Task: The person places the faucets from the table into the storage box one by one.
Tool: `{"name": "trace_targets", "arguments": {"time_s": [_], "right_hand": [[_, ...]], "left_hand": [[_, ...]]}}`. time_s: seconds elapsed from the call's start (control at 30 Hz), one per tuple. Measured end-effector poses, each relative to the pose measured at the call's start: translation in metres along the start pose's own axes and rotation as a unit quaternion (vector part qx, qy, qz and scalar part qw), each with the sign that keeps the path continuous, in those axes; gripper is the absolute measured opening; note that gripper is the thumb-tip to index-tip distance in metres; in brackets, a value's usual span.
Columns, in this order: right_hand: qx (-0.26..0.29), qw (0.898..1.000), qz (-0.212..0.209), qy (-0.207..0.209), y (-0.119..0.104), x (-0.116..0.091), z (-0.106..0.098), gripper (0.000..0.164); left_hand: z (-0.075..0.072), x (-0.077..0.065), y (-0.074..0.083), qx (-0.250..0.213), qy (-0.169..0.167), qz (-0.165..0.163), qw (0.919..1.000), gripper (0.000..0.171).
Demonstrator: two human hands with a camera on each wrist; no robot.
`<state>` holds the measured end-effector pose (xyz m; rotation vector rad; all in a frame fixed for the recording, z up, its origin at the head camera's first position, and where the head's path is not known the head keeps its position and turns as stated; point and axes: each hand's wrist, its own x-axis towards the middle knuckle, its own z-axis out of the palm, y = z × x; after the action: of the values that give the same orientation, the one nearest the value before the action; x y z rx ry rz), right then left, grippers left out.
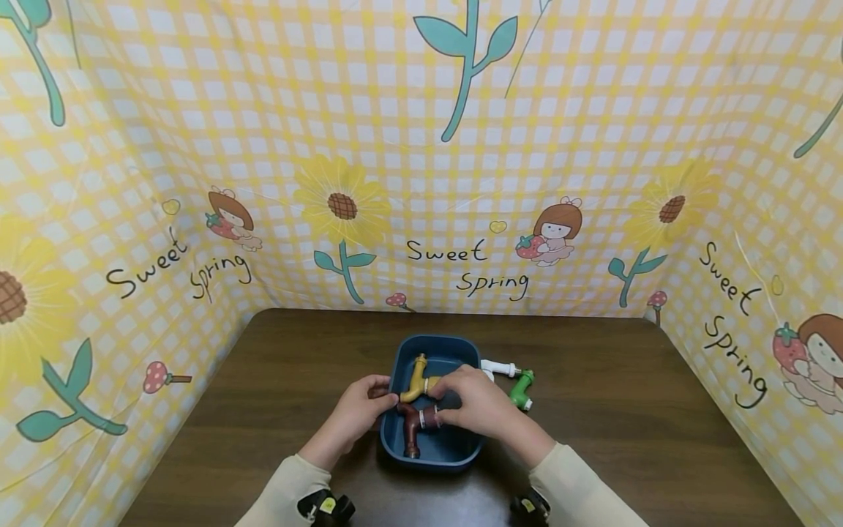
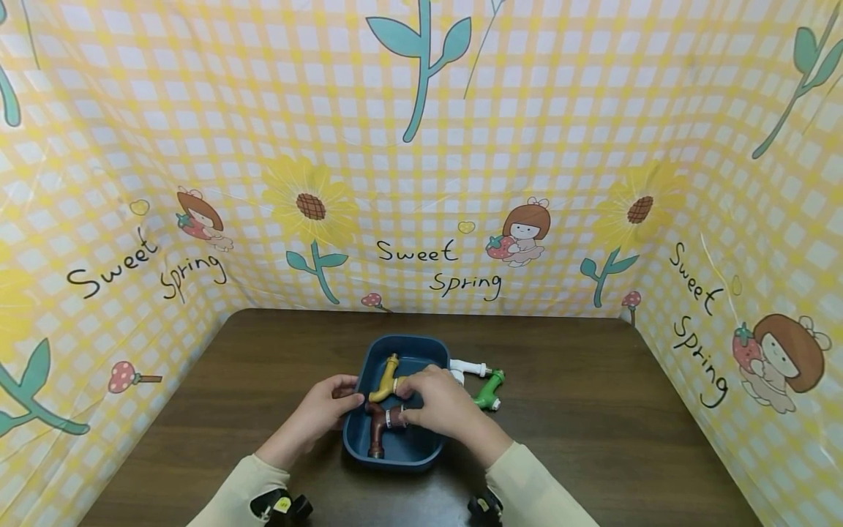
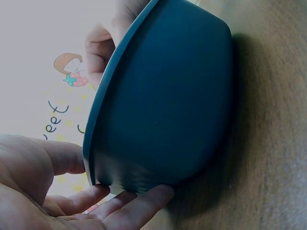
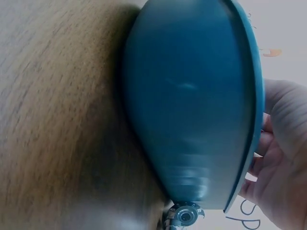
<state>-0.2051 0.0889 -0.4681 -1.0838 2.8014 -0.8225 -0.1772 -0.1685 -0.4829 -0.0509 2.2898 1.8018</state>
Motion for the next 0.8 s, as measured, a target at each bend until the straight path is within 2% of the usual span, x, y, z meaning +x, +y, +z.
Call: {"name": "trace_targets", "arguments": {"time_s": [0.27, 0.53, 0.8], "right_hand": [[0.009, 0.999, 0.012, 0.030, -0.001, -0.009, -0.007, 0.029], [0.027, 0.997, 0.008, 0.069, 0.000, -0.018, -0.013, 0.030], [0.033, 0.996, 0.030, 0.082, -0.001, -0.027, -0.020, 0.030]], "left_hand": [[0.002, 0.001, 0.000, -0.009, -0.002, -0.003, 1.0000, 0.040], [0.001, 0.001, -0.001, 0.006, -0.001, -0.010, 0.9999, 0.039], [0.001, 0.000, 0.000, 0.000, -0.001, -0.008, 1.0000, 0.040]]}}
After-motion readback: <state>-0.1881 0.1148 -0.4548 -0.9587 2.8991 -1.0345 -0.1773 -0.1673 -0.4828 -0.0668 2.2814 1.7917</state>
